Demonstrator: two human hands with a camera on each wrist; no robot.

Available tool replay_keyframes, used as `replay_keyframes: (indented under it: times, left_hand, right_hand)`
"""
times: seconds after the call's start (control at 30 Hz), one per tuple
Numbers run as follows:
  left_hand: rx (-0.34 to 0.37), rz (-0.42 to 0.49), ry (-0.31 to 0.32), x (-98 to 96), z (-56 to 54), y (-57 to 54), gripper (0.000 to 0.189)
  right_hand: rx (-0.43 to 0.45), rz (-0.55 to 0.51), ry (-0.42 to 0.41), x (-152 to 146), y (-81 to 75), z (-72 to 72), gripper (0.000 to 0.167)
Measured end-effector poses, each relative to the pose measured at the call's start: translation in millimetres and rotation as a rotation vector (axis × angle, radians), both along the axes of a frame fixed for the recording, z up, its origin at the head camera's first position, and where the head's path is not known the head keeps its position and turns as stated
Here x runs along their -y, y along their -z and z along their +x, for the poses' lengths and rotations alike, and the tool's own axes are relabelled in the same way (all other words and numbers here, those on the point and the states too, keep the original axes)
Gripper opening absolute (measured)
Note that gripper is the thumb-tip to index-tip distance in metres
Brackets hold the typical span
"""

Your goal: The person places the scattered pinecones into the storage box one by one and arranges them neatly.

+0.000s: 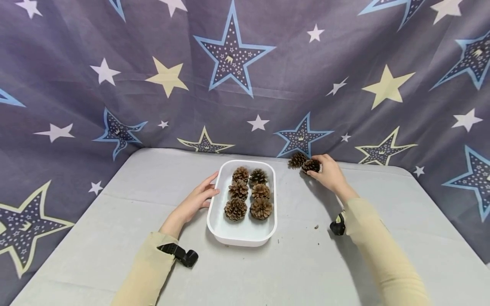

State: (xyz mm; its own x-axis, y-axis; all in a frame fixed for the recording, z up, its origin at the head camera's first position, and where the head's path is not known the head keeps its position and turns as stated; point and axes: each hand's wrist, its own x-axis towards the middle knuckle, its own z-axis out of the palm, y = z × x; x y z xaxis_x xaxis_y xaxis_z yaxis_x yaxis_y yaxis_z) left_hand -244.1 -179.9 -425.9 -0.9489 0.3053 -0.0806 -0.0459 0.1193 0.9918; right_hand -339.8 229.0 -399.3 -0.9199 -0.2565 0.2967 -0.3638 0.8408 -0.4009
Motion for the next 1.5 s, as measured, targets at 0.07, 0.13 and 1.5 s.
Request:
replay_keyframes:
  times: [0.07, 0.13, 1.5]
  left_hand:
    - [0.0, 0.002, -0.005, 0.4, 0.1, 0.0, 0.063]
    - [-0.001, 0.006, -0.008, 1.0, 0.3, 0.2, 0.063]
    - [0.016, 0.007, -0.001, -0.1, 0.4, -0.8, 0.063]
  right_hand:
    - [-0.009, 0.005, -0.012, 2, -1.1, 2.0, 0.055]
    - [-0.013, 0.002, -0.022, 3, -2.3, 4.3, 0.054]
    - [-0.132, 0.009, -0.286, 51, -51.5, 76.4, 0.054]
